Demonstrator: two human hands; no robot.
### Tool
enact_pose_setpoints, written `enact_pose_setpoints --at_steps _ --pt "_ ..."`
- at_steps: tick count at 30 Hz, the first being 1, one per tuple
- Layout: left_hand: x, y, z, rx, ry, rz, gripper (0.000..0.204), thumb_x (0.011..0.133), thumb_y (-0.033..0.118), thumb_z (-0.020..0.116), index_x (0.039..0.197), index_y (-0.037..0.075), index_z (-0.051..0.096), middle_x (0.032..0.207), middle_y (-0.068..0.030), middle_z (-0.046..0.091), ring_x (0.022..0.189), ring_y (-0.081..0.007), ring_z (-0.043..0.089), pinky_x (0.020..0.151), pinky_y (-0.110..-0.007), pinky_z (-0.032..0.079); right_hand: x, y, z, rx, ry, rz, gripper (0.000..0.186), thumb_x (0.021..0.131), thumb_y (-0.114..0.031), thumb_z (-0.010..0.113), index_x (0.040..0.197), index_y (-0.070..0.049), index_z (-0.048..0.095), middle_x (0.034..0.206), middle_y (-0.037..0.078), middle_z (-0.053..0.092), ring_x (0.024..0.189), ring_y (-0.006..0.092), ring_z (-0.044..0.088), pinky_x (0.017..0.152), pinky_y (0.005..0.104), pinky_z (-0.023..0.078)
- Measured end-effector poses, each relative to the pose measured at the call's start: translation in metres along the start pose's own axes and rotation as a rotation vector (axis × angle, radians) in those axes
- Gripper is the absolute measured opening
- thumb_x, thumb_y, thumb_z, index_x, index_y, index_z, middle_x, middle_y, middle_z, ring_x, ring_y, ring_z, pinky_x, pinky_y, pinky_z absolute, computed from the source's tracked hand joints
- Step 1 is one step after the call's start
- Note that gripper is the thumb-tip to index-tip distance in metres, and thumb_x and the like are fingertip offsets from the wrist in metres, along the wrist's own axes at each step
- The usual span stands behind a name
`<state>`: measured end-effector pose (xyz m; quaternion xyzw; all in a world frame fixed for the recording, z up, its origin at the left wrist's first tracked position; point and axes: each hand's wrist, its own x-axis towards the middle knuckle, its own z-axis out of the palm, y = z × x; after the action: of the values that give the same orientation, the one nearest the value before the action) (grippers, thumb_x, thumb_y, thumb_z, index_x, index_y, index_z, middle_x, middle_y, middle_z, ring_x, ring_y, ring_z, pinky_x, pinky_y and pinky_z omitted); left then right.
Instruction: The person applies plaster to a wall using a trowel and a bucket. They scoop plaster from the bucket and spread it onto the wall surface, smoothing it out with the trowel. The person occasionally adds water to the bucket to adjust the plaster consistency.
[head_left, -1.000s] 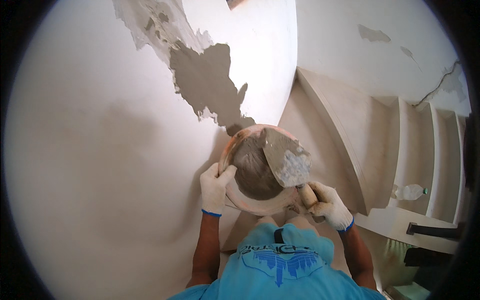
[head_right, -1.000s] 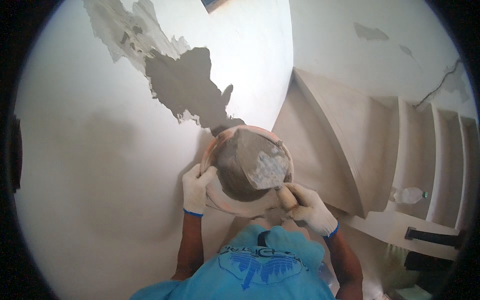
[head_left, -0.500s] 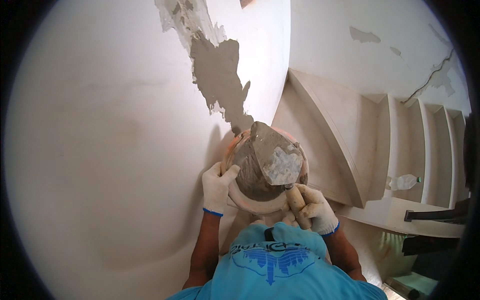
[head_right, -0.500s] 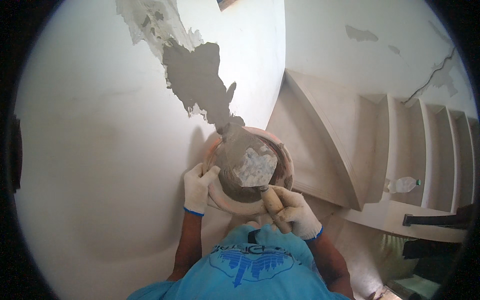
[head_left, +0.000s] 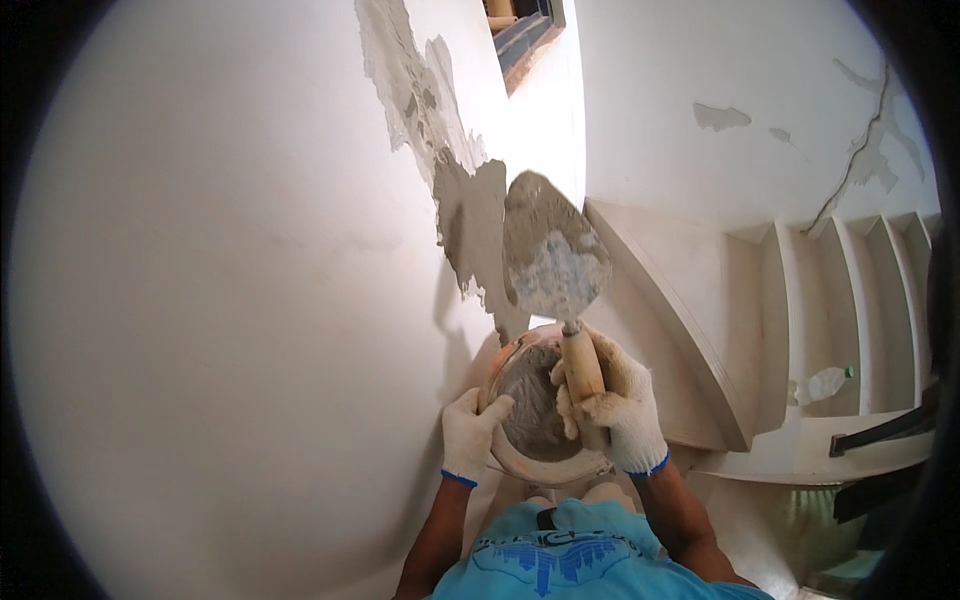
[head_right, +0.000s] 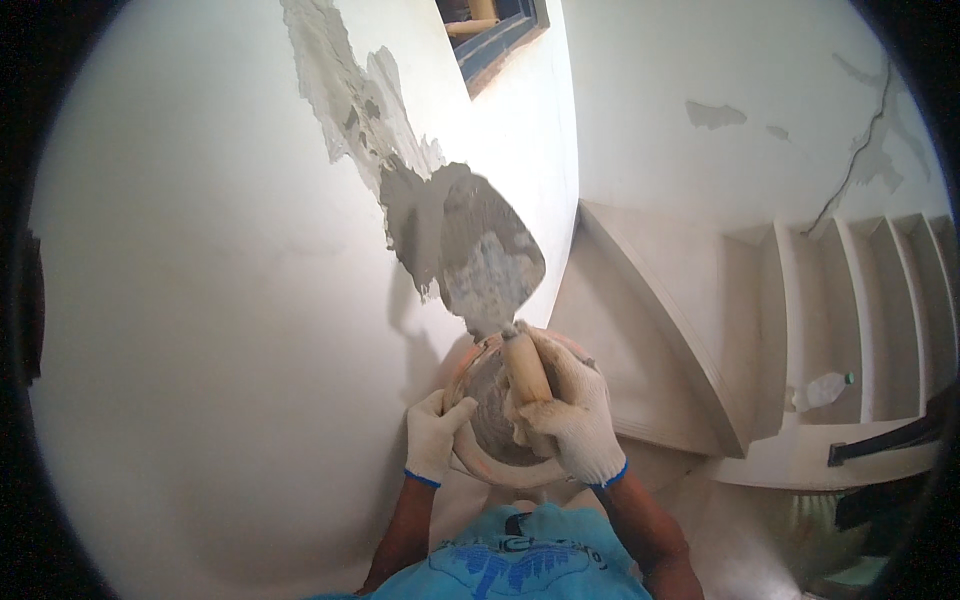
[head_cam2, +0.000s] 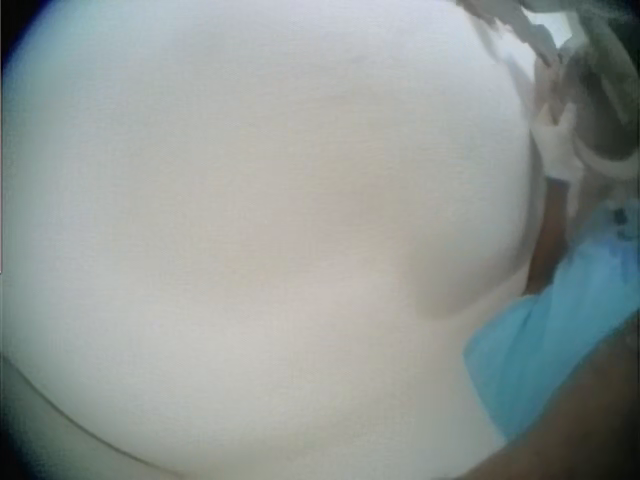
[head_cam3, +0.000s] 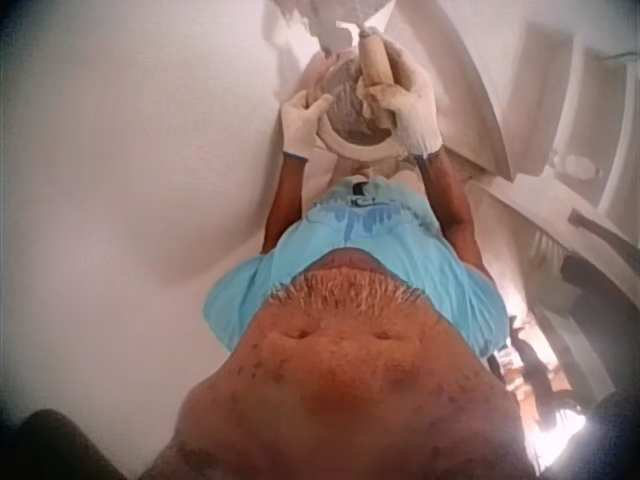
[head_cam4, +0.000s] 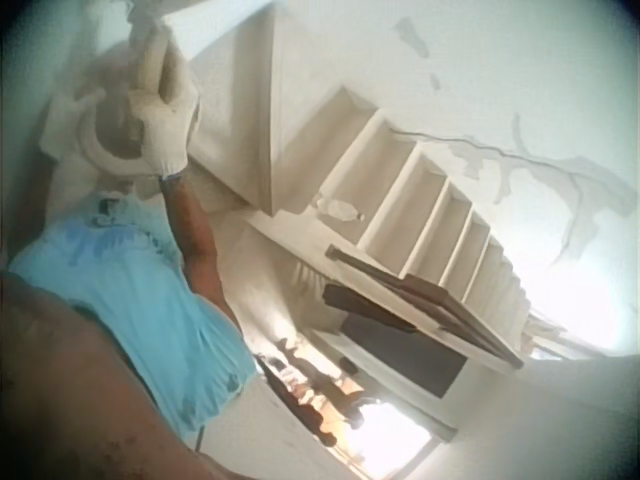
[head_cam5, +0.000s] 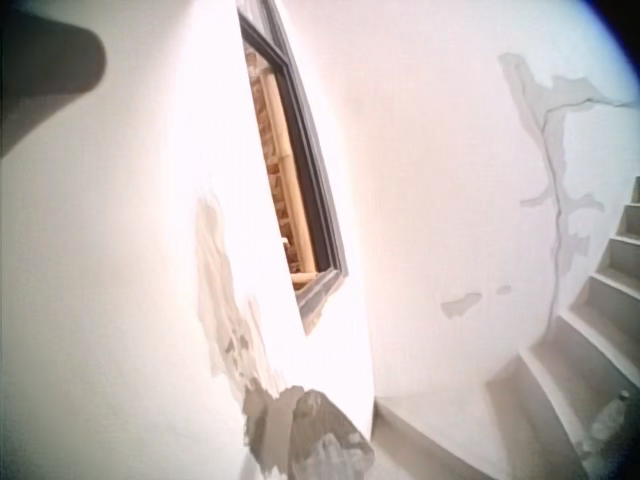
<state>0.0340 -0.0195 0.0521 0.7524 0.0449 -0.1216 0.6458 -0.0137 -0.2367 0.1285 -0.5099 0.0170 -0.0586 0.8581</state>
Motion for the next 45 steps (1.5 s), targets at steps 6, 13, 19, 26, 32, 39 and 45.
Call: enact_pose_setpoints --at_steps 6,13,19,26,32,39,45 --pt "0.000 -0.002 -0.001 -0.038 -0.035 -0.017 0.018 0.094 0.015 0.080 0.095 -0.002 0.074 0.080 0.0047 0.062 0.069 -0.0060 0.054 0.061 -0.026 0.045 0.032 -0.017 0.031 -0.317 0.061 -0.139 0.085 0.077 -0.003 0.079 0.156 0.006 0.050 0.137 0.019 0.067 0.120 0.0214 0.068 0.104 0.0370 0.055" --pt "-0.003 0.004 -0.004 0.016 -0.055 -0.013 0.018 0.094 0.015 0.080 0.092 -0.001 0.073 0.079 0.0046 0.062 0.070 -0.0061 0.054 0.062 -0.026 0.045 0.053 -0.023 0.056 -0.510 0.083 -0.307 0.084 0.076 -0.002 0.080 0.155 0.004 0.052 0.135 0.021 0.070 0.120 0.0231 0.069 0.106 0.0369 0.055" --pt "-0.003 0.003 -0.004 0.006 -0.066 -0.021 0.018 0.094 0.015 0.079 0.088 -0.001 0.071 0.079 0.0050 0.060 0.070 -0.0062 0.052 0.063 -0.026 0.044 0.066 -0.016 0.076 -0.697 0.126 -0.493 0.086 0.076 -0.001 0.080 0.157 -0.002 0.051 0.125 0.020 0.069 0.114 0.0276 0.071 0.097 0.0372 0.057" --pt "-0.007 0.014 -0.003 -0.028 -0.080 -0.011 0.017 0.093 0.013 0.078 0.087 0.000 0.069 0.079 0.0045 0.060 0.072 -0.0059 0.053 0.064 -0.026 0.045 0.072 0.009 0.093 -1.059 0.223 -0.617 0.091 0.075 0.001 0.081 0.160 -0.008 0.048 0.116 0.018 0.067 0.099 0.0379 0.072 0.082 0.0419 0.060" --pt "0.003 -0.011 -0.008 0.032 -0.078 0.039 0.018 0.091 0.010 0.075 0.081 0.001 0.063 0.079 0.0054 0.055 0.073 -0.0055 0.050 0.064 -0.025 0.044 0.071 0.017 0.097 -1.223 0.205 -0.670 0.088 0.079 -0.004 0.079 0.159 -0.007 0.043 0.114 0.014 0.062 0.099 0.0333 0.067 0.075 0.0425 0.060" --pt "0.004 -0.007 -0.006 -0.002 -0.094 0.009 0.016 0.091 0.007 0.073 0.081 0.001 0.063 0.079 0.0056 0.055 0.072 -0.0053 0.050 0.064 -0.025 0.044 0.064 0.022 0.090 -1.269 0.175 -0.594 0.090 0.076 -0.006 0.082 0.158 -0.007 0.046 0.114 0.017 0.065 0.094 0.0362 0.070 0.072 0.0437 0.058" --pt "-0.001 0.004 -0.007 0.028 -0.113 -0.034 0.017 0.094 0.011 0.076 0.086 -0.001 0.068 0.081 0.0036 0.060 0.073 -0.0062 0.053 0.064 -0.026 0.046 0.043 0.017 0.071 -1.283 0.153 -0.441 0.084 0.076 -0.004 0.081 0.155 -0.008 0.051 0.110 0.017 0.066 0.092 0.0375 0.070 0.076 0.0454 0.058"
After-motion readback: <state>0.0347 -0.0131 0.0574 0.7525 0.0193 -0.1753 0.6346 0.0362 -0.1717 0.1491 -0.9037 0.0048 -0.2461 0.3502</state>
